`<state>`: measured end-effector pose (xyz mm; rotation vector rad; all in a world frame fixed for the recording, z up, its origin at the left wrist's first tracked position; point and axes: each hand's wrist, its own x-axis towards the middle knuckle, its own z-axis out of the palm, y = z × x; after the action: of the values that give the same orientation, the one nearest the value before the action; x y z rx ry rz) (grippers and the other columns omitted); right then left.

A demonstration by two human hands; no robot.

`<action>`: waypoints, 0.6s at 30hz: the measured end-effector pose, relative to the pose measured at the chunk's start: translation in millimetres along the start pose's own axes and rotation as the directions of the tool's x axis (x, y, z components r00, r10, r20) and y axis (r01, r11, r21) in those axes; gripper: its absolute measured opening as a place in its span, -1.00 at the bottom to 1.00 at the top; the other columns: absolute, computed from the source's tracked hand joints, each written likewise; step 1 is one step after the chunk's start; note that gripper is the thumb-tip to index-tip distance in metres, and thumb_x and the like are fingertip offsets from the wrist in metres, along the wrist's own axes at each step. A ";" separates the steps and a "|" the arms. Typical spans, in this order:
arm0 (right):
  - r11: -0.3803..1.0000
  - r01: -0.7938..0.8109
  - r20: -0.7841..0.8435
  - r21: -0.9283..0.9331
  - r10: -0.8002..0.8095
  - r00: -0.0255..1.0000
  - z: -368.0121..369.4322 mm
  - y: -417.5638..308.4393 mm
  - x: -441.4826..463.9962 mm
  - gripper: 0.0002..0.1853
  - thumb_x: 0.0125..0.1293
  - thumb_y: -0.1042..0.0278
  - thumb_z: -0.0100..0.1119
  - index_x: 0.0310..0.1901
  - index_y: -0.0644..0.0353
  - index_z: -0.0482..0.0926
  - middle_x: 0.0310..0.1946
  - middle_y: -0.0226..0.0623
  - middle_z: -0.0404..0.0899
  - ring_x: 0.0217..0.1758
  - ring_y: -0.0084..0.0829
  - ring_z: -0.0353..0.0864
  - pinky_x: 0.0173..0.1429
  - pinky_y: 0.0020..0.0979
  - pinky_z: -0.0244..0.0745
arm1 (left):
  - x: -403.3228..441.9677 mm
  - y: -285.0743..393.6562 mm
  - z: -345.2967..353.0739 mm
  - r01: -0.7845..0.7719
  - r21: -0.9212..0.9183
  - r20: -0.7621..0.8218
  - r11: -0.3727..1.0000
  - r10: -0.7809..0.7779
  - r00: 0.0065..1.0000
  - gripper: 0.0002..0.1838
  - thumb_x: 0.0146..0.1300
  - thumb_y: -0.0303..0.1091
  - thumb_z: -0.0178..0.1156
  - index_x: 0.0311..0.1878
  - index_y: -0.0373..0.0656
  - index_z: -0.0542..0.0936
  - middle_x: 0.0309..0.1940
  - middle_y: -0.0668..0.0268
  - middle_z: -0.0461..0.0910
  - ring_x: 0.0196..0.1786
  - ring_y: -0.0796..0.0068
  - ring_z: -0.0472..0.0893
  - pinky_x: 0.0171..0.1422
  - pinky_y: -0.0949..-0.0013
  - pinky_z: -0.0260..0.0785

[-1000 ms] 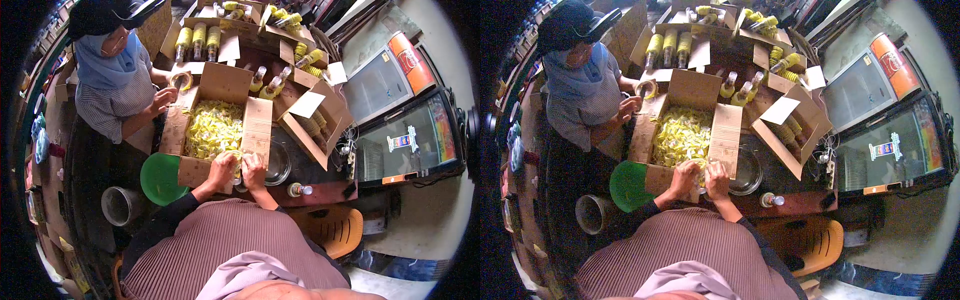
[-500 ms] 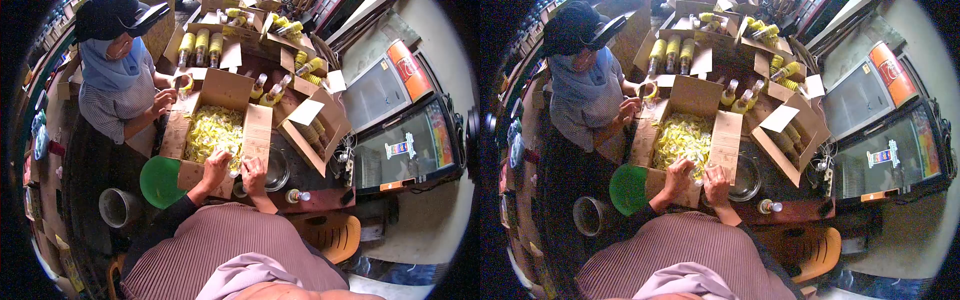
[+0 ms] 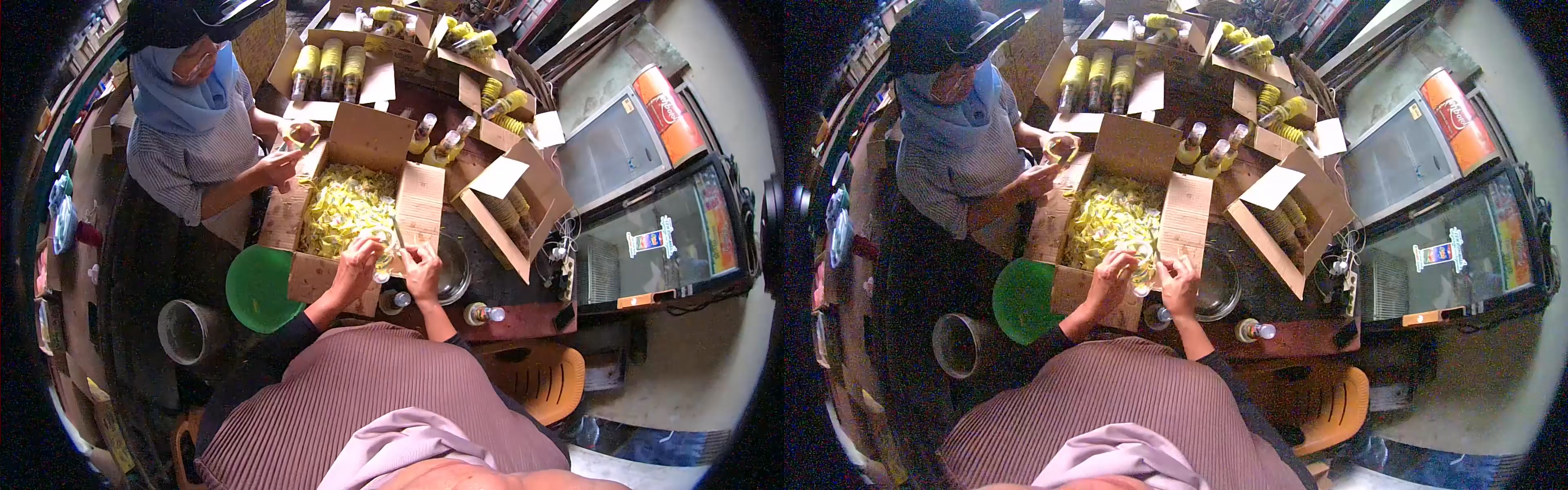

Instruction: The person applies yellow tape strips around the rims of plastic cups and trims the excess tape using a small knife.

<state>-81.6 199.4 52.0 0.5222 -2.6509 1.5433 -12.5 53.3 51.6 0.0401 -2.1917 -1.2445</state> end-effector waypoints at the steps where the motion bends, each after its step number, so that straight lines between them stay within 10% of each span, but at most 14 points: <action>1: 1.000 -0.022 0.015 0.022 0.021 1.000 -0.3 -4.8 -5.9 -0.92 0.13 0.48 0.28 -0.36 0.30 0.64 -0.45 -0.25 0.49 -0.45 -0.37 0.57 -0.33 -0.37 0.46 | 0.4 -0.3 -0.5 0.001 0.000 -0.001 1.000 -0.001 1.000 -0.88 0.10 -0.61 0.16 -0.27 -0.26 0.52 -0.25 0.13 0.58 -0.11 0.10 0.58 -0.06 0.19 0.45; 11: 0.880 0.373 0.021 -0.294 -0.385 0.923 -7.3 -10.9 -28.6 -0.88 0.10 0.46 0.25 -0.28 0.16 0.62 -0.39 -0.23 0.46 -0.28 -0.21 0.53 -0.20 -0.24 0.47 | -4.7 -5.8 1.1 0.041 0.129 -0.005 0.991 -0.041 0.999 -0.85 0.01 -0.51 0.27 -0.31 -0.18 0.56 -0.42 0.17 0.49 -0.25 0.12 0.53 -0.17 0.17 0.42; 18: 0.878 0.251 0.013 -0.408 -0.269 0.963 -1.6 1.3 -17.0 -0.91 0.13 0.46 0.22 -0.31 0.19 0.62 -0.39 -0.22 0.47 -0.27 -0.20 0.55 -0.19 -0.26 0.48 | -12.6 6.0 12.2 -0.075 0.077 0.093 0.994 0.067 0.993 -0.91 0.03 -0.50 0.25 -0.36 -0.19 0.57 -0.44 0.17 0.49 -0.25 0.09 0.52 -0.19 0.18 0.41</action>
<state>-66.2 206.0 48.5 0.7617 -2.6232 0.8841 -7.0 70.0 45.7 -0.0625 -2.2997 -1.1386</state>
